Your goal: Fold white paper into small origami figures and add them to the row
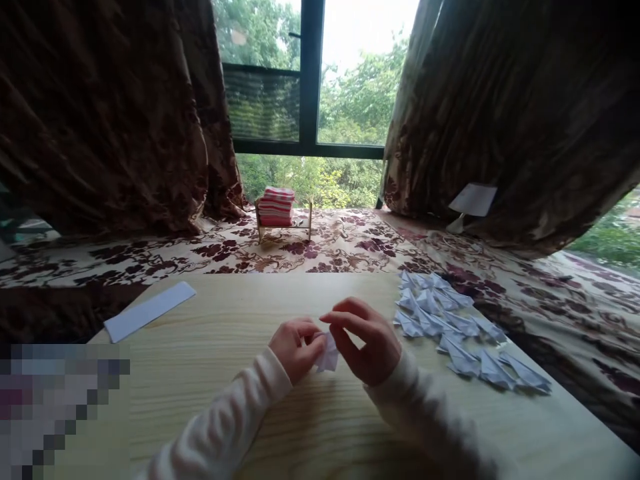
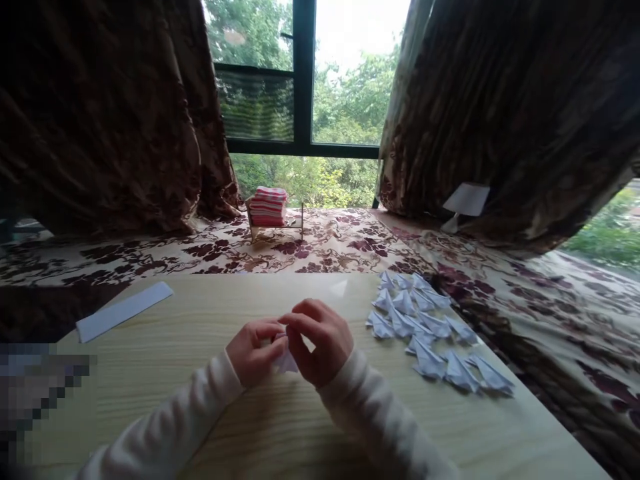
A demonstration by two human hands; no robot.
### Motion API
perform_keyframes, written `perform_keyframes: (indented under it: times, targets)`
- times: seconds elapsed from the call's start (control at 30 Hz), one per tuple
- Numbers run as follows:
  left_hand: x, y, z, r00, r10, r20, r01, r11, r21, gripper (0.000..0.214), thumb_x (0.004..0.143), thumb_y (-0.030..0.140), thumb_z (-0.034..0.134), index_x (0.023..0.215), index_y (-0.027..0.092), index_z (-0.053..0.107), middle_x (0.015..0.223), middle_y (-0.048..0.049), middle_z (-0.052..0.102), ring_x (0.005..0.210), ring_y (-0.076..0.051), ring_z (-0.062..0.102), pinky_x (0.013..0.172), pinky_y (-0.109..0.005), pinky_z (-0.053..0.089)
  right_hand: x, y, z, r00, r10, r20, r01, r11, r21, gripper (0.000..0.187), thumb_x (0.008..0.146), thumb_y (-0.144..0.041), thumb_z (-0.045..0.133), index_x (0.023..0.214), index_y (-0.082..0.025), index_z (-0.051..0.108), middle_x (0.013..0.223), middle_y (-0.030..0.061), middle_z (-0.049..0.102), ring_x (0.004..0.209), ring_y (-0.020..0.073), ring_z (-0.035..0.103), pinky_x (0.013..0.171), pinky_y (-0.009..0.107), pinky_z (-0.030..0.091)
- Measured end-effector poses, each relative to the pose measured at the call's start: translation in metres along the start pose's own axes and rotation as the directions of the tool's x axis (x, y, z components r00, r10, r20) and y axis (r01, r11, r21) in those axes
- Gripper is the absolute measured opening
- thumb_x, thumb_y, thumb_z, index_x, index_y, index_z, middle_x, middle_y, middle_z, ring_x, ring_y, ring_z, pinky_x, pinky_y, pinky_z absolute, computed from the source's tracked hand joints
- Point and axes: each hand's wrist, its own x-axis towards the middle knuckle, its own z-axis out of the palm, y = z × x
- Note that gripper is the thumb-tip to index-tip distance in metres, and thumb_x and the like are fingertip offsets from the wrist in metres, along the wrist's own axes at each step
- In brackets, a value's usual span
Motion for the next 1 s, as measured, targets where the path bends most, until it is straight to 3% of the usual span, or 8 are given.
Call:
perform_keyframes:
  times: [0.13, 0.3, 0.47, 0.67, 0.87, 1.0]
  targets:
    - [-0.004, -0.004, -0.007, 1.000, -0.015, 0.014, 0.015, 1.000, 0.022, 0.022, 0.070, 0.025, 0.052, 0.057, 0.014, 0.065, 0.059, -0.0018, 0.055, 0.057, -0.013, 0.047, 0.055, -0.024, 0.037, -0.002, 0.003, 0.008, 0.998, 0.033, 0.059, -0.033, 0.999, 0.001, 0.024, 0.079, -0.014, 0.046, 0.096, -0.021, 0.063, 0.083, 0.0062, 0.057, 0.076, 0.0169, 0.053, 0.068, 0.031, 0.045]
    - [-0.004, -0.003, -0.018, 1.000, -0.029, -0.011, 0.029, 1.000, 0.011, 0.024, 0.071, 0.026, 0.051, 0.057, 0.014, 0.065, 0.059, -0.0024, 0.054, 0.059, -0.014, 0.048, 0.057, -0.025, 0.037, -0.009, 0.013, 0.018, 0.952, 0.275, 0.133, -0.292, 0.948, 0.125, 0.019, 0.080, -0.023, 0.051, 0.090, -0.015, 0.065, 0.076, 0.0056, 0.059, 0.065, 0.0138, 0.054, 0.059, 0.026, 0.045]
    - [-0.005, 0.003, -0.021, 0.999, -0.050, -0.003, 0.049, 0.996, -0.068, 0.026, 0.070, 0.029, 0.052, 0.051, 0.014, 0.062, 0.056, -0.0011, 0.050, 0.058, -0.014, 0.047, 0.057, -0.026, 0.036, -0.007, 0.014, 0.022, 0.899, 0.404, 0.170, -0.433, 0.878, 0.205, 0.022, 0.081, -0.028, 0.050, 0.087, -0.013, 0.065, 0.075, 0.0055, 0.060, 0.065, 0.0136, 0.055, 0.056, 0.024, 0.044]
    - [-0.005, 0.002, -0.020, 0.988, -0.128, 0.081, 0.141, 0.972, -0.189, 0.029, 0.067, 0.037, 0.055, 0.053, 0.012, 0.059, 0.055, 0.0011, 0.045, 0.055, -0.011, 0.041, 0.051, -0.024, 0.032, -0.006, 0.014, 0.023, 0.872, 0.445, 0.202, -0.487, 0.827, 0.281, 0.020, 0.078, -0.030, 0.054, 0.070, -0.013, 0.062, 0.065, 0.0020, 0.055, 0.058, 0.0116, 0.050, 0.053, 0.023, 0.040]
    - [-0.008, 0.000, -0.017, 0.935, -0.255, 0.245, 0.327, 0.888, -0.324, 0.032, 0.062, 0.038, 0.062, 0.074, 0.009, 0.068, 0.061, -0.0031, 0.061, 0.059, -0.014, 0.050, 0.059, -0.025, 0.038, -0.009, 0.016, 0.029, 0.833, 0.530, 0.157, -0.537, 0.707, 0.460, 0.023, 0.073, -0.035, 0.059, 0.065, -0.014, 0.058, 0.057, -0.0007, 0.054, 0.052, 0.0103, 0.046, 0.049, 0.023, 0.037]
    - [-0.010, 0.002, -0.012, 0.936, -0.301, 0.185, 0.345, 0.891, -0.295, 0.023, 0.060, 0.030, 0.063, 0.067, 0.008, 0.068, 0.055, -0.0017, 0.060, 0.055, -0.012, 0.048, 0.054, -0.023, 0.034, -0.009, 0.017, 0.028, 0.815, 0.530, 0.232, -0.566, 0.643, 0.516, 0.024, 0.073, -0.037, 0.060, 0.065, -0.015, 0.058, 0.058, -0.0010, 0.054, 0.053, 0.0105, 0.047, 0.050, 0.023, 0.037]
